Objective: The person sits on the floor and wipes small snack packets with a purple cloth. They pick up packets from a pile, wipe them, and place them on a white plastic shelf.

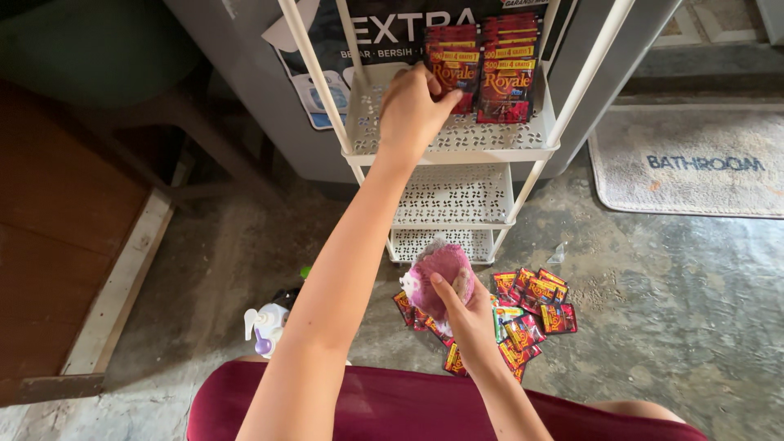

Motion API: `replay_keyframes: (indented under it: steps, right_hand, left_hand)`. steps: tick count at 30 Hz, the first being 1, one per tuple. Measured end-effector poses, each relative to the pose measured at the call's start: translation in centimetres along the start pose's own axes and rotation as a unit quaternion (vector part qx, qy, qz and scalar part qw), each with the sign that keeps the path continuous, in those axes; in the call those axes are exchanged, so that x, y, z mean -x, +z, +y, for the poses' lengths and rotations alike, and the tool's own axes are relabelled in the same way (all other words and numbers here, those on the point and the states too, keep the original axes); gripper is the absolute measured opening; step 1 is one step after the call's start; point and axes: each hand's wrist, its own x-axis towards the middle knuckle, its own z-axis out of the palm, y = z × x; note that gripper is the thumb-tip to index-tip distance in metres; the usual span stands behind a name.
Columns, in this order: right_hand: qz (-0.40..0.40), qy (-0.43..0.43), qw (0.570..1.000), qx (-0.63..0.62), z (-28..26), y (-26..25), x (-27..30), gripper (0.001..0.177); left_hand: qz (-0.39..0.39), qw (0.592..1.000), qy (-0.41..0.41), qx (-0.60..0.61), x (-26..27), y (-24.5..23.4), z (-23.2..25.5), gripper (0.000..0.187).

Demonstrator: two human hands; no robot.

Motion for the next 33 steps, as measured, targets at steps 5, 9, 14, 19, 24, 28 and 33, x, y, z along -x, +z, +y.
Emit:
replay_keyframes:
  steps: [5,9,14,19,24,28,33]
  right_hand:
    - [0.031,0.012,0.999,-0.035,1.2,-1.4,-1.1,0.018]
    - [0.148,0.113,0.982,-0.032,6.7,-4.9,-4.7,0.019]
    - [0.259,0.097,0.959,0.066,14.4,-12.3,-9.1,0.033]
    - [0.267,0.213,0.924,0.174,22.0,-17.2,-8.2,0.029]
    - [0.105,0.116,0.800,0.579,23.5,-16.9,-7.4,0.042]
    - [0.134,0.167,0.789,0.577,20.7,-13.7,-6.0,0.048]
    - [0.152,0.162,0.778,0.587,19.3,-12.5,-5.1,0.049]
  left_hand:
    - [0.150,0.984,0.081,0.059,6.9,-3.6,3.8,0.027]
    - [0.174,0.979,0.089,0.054,19.3,-3.4,4.2,0.012]
    - [0.059,0.989,-0.085,0.106,31.2,1.2,-4.6,0.015]
    - [-0.167,0.937,-0.299,-0.071,36.7,9.1,-13.9,0.026]
    - [-0.350,0.879,-0.279,-0.165,39.7,15.4,-18.6,0.023]
    - [-0.353,0.846,-0.330,-0.226,42.4,17.3,-20.6,0.035]
    - [-0.321,0.795,-0.483,-0.177,43.5,16.5,-18.4,0.072]
